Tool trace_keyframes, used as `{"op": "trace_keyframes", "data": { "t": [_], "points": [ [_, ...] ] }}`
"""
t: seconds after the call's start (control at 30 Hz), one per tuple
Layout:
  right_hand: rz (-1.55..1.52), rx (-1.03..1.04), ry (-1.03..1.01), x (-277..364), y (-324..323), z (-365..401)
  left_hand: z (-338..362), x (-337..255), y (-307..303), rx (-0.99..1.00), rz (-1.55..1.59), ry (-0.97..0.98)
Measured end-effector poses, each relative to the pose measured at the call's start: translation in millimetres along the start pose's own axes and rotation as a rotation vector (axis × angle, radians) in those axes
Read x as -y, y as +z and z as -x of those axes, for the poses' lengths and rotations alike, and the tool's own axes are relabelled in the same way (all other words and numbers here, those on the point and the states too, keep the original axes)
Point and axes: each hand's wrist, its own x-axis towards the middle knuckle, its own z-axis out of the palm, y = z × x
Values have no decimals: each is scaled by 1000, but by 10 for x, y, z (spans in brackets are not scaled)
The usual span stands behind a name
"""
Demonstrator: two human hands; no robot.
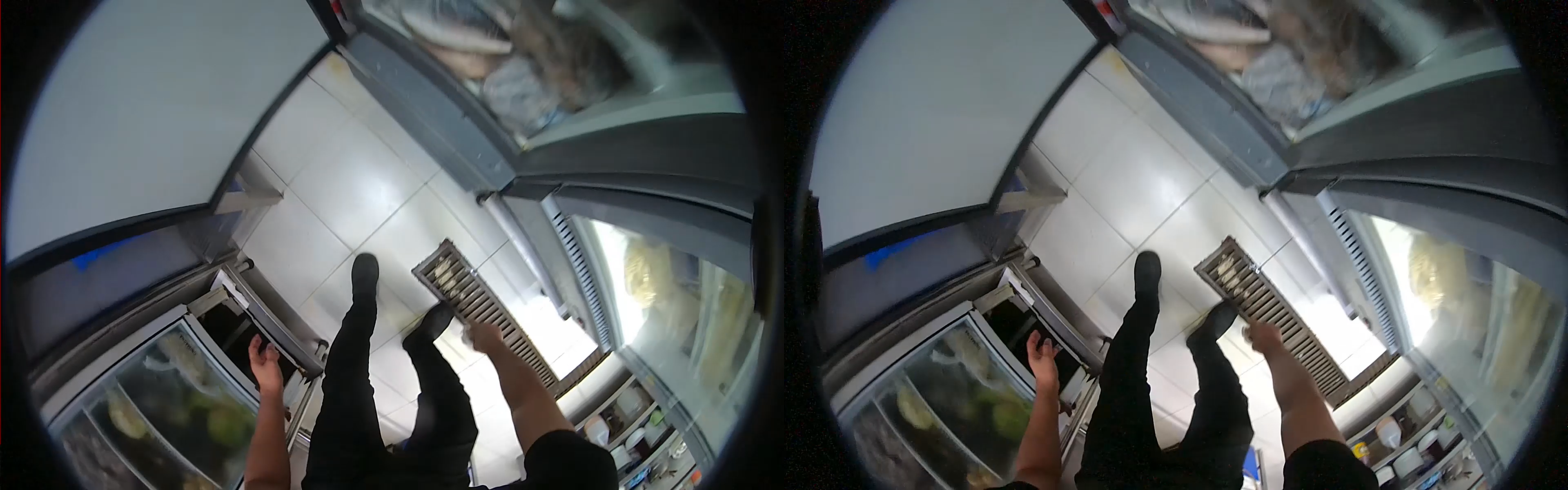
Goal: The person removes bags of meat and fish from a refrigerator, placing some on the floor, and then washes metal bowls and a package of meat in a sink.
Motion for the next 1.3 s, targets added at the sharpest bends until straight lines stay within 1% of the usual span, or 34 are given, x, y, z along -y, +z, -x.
{"op": "trace_keyframes", "data": {
  "t": [0.03, 0.1, 0.13, 0.23, 0.3, 0.37, 0.4, 0.43, 0.5, 0.57, 0.63, 0.7, 0.73, 0.77, 0.83, 0.87, 0.9, 0.93, 0.97, 1.0, 1.03, 1.07, 1.13, 1.17, 1.2, 1.23, 1.3],
  "points": [
    [32, -20, -7, 17, -40, 261, 68, -341, -14, -33, 18, -1],
    [-11, -39, 53, 87, -174, 775, 165, -910, -136, -85, 55, -3],
    [-52, -60, 100, 111, -256, 1062, -66, -837, -334, -107, 55, 123],
    [-145, -123, 204, 256, -536, 1981, -366, -1662, -654, -159, 185, 220],
    [-252, -266, 248, 193, -513, 2447, -444, -2517, -797, -166, 277, 321],
    [-347, -451, 337, 42, -220, 2696, -673, -3107, -913, -126, 365, 467],
    [-621, -416, 473, 220, -400, 3075, -744, -3394, -950, -114, 325, 473],
    [-898, -379, 606, 517, -767, 3520, -824, -3665, -956, -100, 288, 482],
    [-1279, -576, 604, 333, -278, 3637, -1069, -3886, -954, 24, 205, 463],
    [-1427, -783, 635, 358, -49, 3883, -1142, -4148, -842, 138, 175, 428],
    [-1487, -843, 628, 503, -12, 4204, -1020, -4360, -729, 229, 192, 362],
    [-1443, -909, 700, 652, 64, 4436, -1027, -4485, -687, 213, 207, 268],
    [-1425, -910, 706, 723, 91, 4569, -1030, -4529, -682, 201, 213, 222],
    [-1413, -934, 717, 782, 164, 4647, -1090, -4542, -673, 196, 225, 222],
    [-1388, -975, 740, 775, 550, 4708, -1236, -4495, -691, 182, 243, 219],
    [-1411, -968, 789, 963, 494, 4901, -1209, -4518, -708, 187, 210, 227],
    [-1401, -1009, 746, 978, 699, 4932, -1162, -4554, -745, 188, 180, 233],
    [-1368, -946, 838, 884, 1021, 4886, -1127, -4581, -769, 183, 154, 238],
    [-1380, -979, 806, 849, 1308, 4872, -1130, -4553, -772, 199, 141, 277],
    [-1515, -958, 844, 857, 1515, 4880, -1170, -4477, -785, 208, 126, 315],
    [-1632, -904, 741, 884, 1612, 4956, -1202, -4418, -819, 211, 110, 356],
    [-1684, -862, 861, 973, 1659, 5018, -1206, -4403, -848, 241, 88, 374],
    [-1393, -631, 854, 564, 2302, 4943, -1130, -4414, -840, 311, 38, 416],
    [-1243, -532, 839, 343, 2648, 4895, -1000, -4408, -787, 335, 81, 528],
    [-1115, -474, 841, 366, 2637, 4957, -824, -4375, -718, 355, 122, 640],
    [-1062, -450, 837, 361, 2561, 4959, -702, -4354, -692, 372, 161, 754],
    [-1012, -447, 829, 314, 2425, 4966, -793, -4039, -471, 399, 100, 772]
  ]
}}
